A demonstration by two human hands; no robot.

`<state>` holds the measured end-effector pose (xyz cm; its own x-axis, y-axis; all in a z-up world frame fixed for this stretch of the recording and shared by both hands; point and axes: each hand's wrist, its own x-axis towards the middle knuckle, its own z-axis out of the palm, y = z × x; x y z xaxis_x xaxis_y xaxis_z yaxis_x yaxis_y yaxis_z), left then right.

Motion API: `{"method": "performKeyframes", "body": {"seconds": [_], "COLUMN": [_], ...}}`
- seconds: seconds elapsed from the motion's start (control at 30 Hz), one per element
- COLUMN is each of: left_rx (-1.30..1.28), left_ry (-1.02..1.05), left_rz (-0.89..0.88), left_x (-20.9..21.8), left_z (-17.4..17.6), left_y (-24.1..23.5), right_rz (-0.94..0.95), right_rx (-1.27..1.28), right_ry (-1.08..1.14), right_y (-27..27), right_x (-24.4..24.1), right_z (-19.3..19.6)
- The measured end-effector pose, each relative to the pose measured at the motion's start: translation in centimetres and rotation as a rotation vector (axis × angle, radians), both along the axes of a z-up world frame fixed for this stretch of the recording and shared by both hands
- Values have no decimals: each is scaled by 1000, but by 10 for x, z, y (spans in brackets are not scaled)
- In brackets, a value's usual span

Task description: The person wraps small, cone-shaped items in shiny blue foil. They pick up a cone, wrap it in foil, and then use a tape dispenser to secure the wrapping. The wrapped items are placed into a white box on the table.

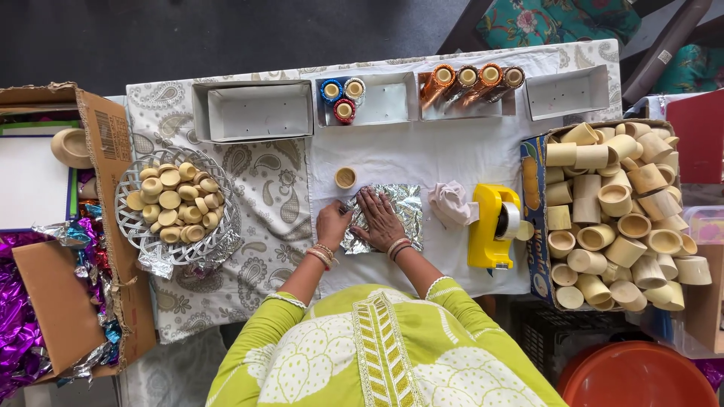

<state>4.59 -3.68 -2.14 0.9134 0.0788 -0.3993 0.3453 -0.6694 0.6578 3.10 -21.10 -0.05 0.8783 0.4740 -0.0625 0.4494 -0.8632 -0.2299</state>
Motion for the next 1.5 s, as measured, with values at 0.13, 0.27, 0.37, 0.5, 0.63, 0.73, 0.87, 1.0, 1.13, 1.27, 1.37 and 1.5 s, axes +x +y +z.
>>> {"method": "performKeyframes", "body": {"seconds": [0.13, 0.27, 0.37, 0.5, 0.63, 0.73, 0.87, 1.0, 1.13, 1.27, 1.37, 1.5], "left_rx": [-183, -319, -235, -76, -134, -99, -8, 96, 121, 28, 7, 3], "left_ry": [-125, -56, -105, -271, -309, -174, -291, -413, -373, -235, -192, -246], "left_rz": [89, 179, 190, 196, 23, 72, 30, -95, -106, 84, 149, 128], "left_x": [1, 0, -3, -8, -15, -16, -15, -15, -14, -15, -15, -12], "left_z": [-31, -49, -43, 13, 21, 0, 28, 19, -4, -18, -27, 15], "left_y": [15, 23, 22, 5, 6, 11, 14, 11, 11, 10, 10, 6], "right_rz": [4, -7, -10, -4, -2, -4, 3, 7, 6, 7, -2, 3], "right_rx": [28, 38, 35, 13, 10, 14, 23, 9, -2, -16, 0, -1], "right_ry": [3, 2, 8, -20, -19, -22, -37, -51, -45, -76, -35, -45], "right_y": [0, 0, 0, 0, 0, 0, 0, 0, 0, 1, 1, 0], "right_x": [0, 0, -1, -2, -1, -1, -1, -1, -2, -3, -1, -1], "right_z": [3, 0, -3, -5, -4, -1, 0, -2, -3, -2, -2, -3]}}
